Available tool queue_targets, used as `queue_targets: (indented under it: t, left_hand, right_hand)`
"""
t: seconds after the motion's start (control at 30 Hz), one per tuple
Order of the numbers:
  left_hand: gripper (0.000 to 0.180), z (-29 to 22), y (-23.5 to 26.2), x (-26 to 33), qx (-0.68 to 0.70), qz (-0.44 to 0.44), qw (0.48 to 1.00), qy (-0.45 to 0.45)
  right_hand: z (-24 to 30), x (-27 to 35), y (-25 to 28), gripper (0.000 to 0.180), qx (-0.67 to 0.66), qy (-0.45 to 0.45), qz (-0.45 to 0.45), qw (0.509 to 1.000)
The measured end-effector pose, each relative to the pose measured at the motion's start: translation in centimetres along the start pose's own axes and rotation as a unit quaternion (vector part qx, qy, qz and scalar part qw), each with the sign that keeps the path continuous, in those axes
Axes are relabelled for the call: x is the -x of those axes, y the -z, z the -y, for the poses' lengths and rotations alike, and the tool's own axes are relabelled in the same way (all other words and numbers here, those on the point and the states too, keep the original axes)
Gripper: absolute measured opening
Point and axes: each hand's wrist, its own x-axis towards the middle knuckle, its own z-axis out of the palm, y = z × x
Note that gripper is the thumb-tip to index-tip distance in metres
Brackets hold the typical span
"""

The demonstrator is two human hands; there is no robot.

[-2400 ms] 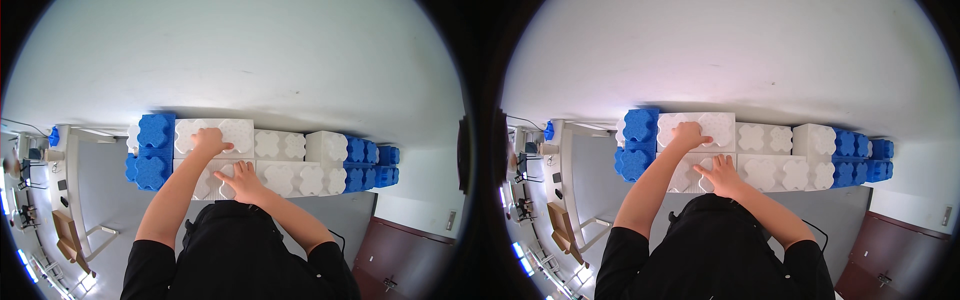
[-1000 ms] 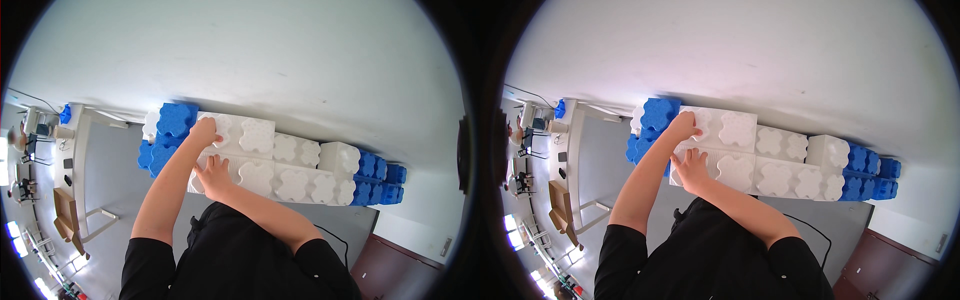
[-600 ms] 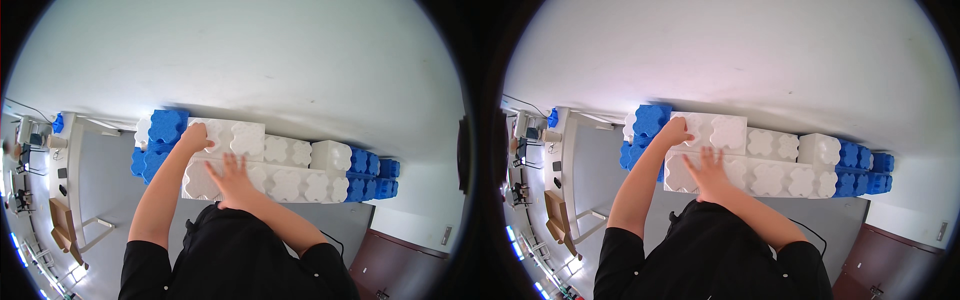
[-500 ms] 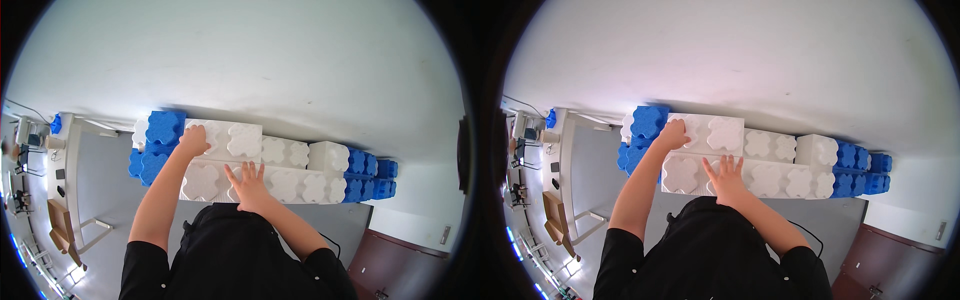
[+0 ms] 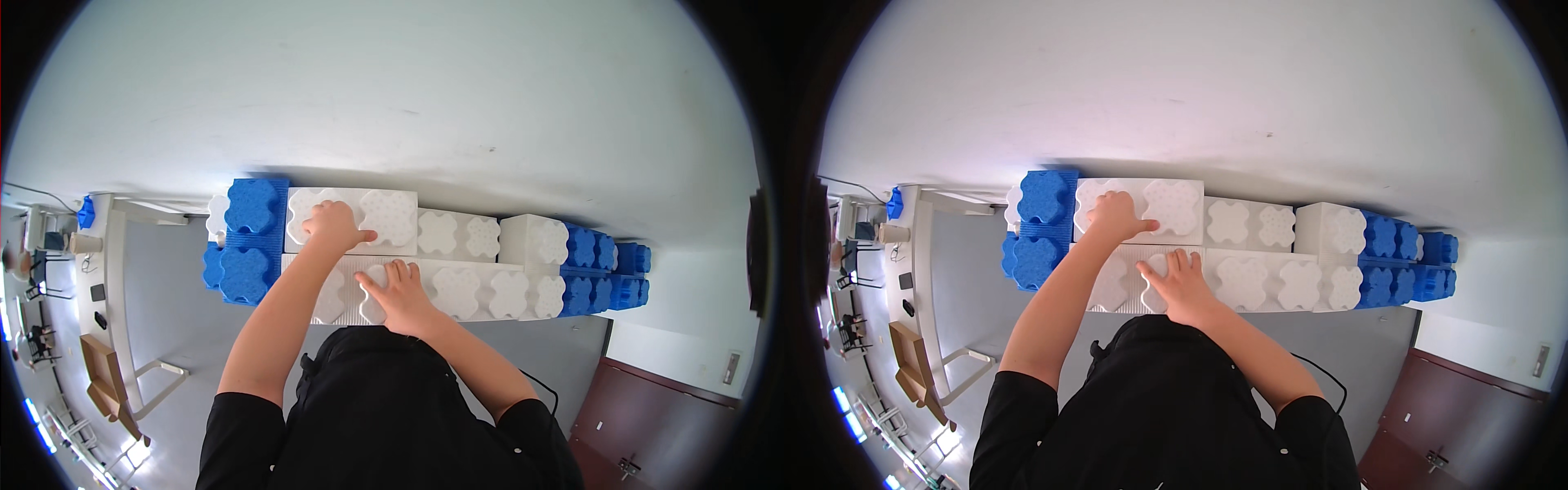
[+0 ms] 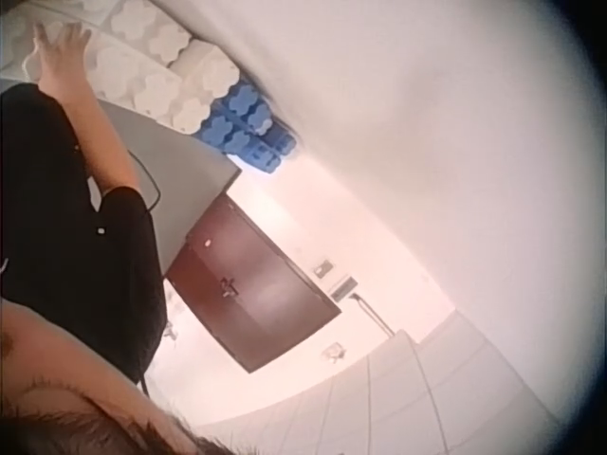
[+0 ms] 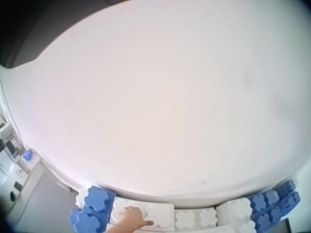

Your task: The recorder is arranging and stacking large blue and white toy blocks on a surface.

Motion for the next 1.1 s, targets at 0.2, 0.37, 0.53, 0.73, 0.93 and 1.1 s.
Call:
queue_targets:
  t: [0.2,0.37,0.53,0.73,0.93,1.1]
  left_hand:
    - [0.090,1.6,0.1,-0.7,-0.024,-0.005,0.997,-0.068]
    - [0.080,4.4,4.6,-0.6,0.084,0.139,0.975,-0.149]
    - [0.031,9.5,7.1,8.7,0.409,-0.135,0.866,-0.255]
    - [0.025,16.5,1.2,13.5,0.554,-0.222,0.779,-0.193]
    - [0.067,17.0,-11.1,11.5,0.140,-0.258,0.950,-0.105]
    - [0.085,12.3,-13.0,12.1,0.049,-0.296,0.954,-0.006]
  right_hand:
    - [3.5,-1.3,8.5,0.095,-0.024,0.027,0.047,0.998]
    - [3.2,0.3,8.7,0.099,-0.027,0.040,0.010,0.999]
    - [2.5,2.8,10.2,0.106,-0.054,0.013,-0.045,0.997]
    - [-0.8,8.2,16.6,0.124,-0.231,-0.066,-0.118,0.964]
    - [-6.0,12.4,21.6,0.120,-0.168,-0.213,-0.229,0.935]
    - [-10.1,12.5,22.7,0.109,0.064,-0.252,-0.119,0.958]
